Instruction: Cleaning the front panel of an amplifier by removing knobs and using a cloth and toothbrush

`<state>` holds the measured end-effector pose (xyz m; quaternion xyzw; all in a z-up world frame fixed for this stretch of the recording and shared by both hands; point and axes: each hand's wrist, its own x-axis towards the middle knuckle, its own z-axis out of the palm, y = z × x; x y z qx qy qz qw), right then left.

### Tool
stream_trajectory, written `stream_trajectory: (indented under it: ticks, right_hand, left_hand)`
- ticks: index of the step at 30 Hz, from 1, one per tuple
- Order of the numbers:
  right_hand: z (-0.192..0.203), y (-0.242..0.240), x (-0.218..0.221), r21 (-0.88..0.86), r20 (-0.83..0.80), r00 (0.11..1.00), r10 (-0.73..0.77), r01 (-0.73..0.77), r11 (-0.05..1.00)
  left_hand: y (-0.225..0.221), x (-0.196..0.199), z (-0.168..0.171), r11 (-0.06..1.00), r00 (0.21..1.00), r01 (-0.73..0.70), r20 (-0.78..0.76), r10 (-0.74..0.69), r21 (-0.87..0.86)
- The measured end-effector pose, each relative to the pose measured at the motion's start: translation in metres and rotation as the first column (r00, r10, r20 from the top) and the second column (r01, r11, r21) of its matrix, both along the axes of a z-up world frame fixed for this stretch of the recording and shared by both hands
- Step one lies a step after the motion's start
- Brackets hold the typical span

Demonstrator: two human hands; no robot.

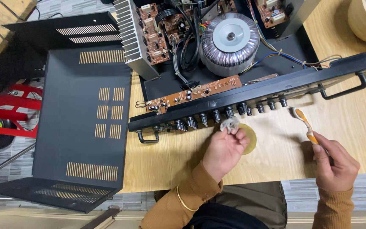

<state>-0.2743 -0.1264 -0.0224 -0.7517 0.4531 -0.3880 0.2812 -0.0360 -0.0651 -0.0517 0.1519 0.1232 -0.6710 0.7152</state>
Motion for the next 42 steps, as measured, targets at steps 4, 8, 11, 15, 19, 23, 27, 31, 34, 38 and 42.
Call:
stream_trajectory:
  ticks: [4, 8, 11, 15, 19, 23, 27, 31, 34, 38, 42]
  right_hand:
    - [-0.006, 0.001, -0.004, -0.004, -0.012, 1.000, 0.010, -0.010, 1.000]
    - [-0.004, 0.000, -0.003, -0.025, -0.003, 1.000, 0.014, -0.014, 1.000]
    - [-0.010, 0.000, -0.007, 0.000, -0.011, 1.000, 0.002, -0.002, 1.000]
    - [-0.012, 0.002, -0.009, 0.009, -0.026, 0.999, 0.018, -0.018, 1.000]
    - [-0.009, 0.001, -0.006, 0.004, -0.010, 1.000, 0.007, -0.007, 1.000]
    - [-0.016, 0.002, -0.011, 0.006, -0.035, 0.999, 0.005, -0.005, 1.000]
    - [-0.025, 0.005, -0.011, 0.022, -0.026, 1.000, -0.008, 0.008, 1.000]
    - [-0.040, 0.005, -0.019, 0.064, -0.040, 0.999, -0.025, 0.027, 0.998]
    - [-0.049, 0.000, -0.029, 0.004, -0.102, 0.995, 0.004, -0.003, 1.000]
    - [-0.028, -0.005, -0.014, -0.013, -0.191, 0.977, 0.089, -0.093, 0.996]
    - [-0.041, -0.020, -0.011, -0.138, -0.354, 0.925, 0.140, -0.199, 0.970]
  left_hand:
    - [-0.001, -0.002, -0.013, 0.997, 0.990, -0.041, 0.135, 0.032, 0.062]
    - [-0.004, 0.004, 0.008, 0.996, 0.995, 0.001, 0.099, -0.011, 0.094]
    - [0.003, 0.010, 0.026, 0.995, 0.982, 0.077, 0.166, -0.087, 0.066]
    - [0.061, -0.018, 0.005, 0.963, 0.913, 0.247, 0.360, -0.193, -0.110]
    - [0.092, 0.019, 0.013, 0.974, 0.725, 0.228, 0.669, -0.162, -0.011]
    - [0.117, 0.060, 0.032, 0.982, 0.676, -0.061, 0.731, -0.091, 0.178]
    - [0.136, 0.072, -0.005, 0.946, 0.723, -0.281, 0.685, 0.096, 0.164]
    - [0.141, 0.071, -0.013, 0.888, 0.756, -0.417, 0.617, 0.219, 0.195]
    - [0.140, 0.068, 0.001, 0.882, 0.715, -0.430, 0.670, 0.201, 0.194]
    - [0.143, 0.068, 0.016, 0.902, 0.524, -0.422, 0.837, 0.157, 0.095]
    - [0.144, 0.070, 0.023, 0.906, 0.486, -0.404, 0.868, 0.100, 0.123]
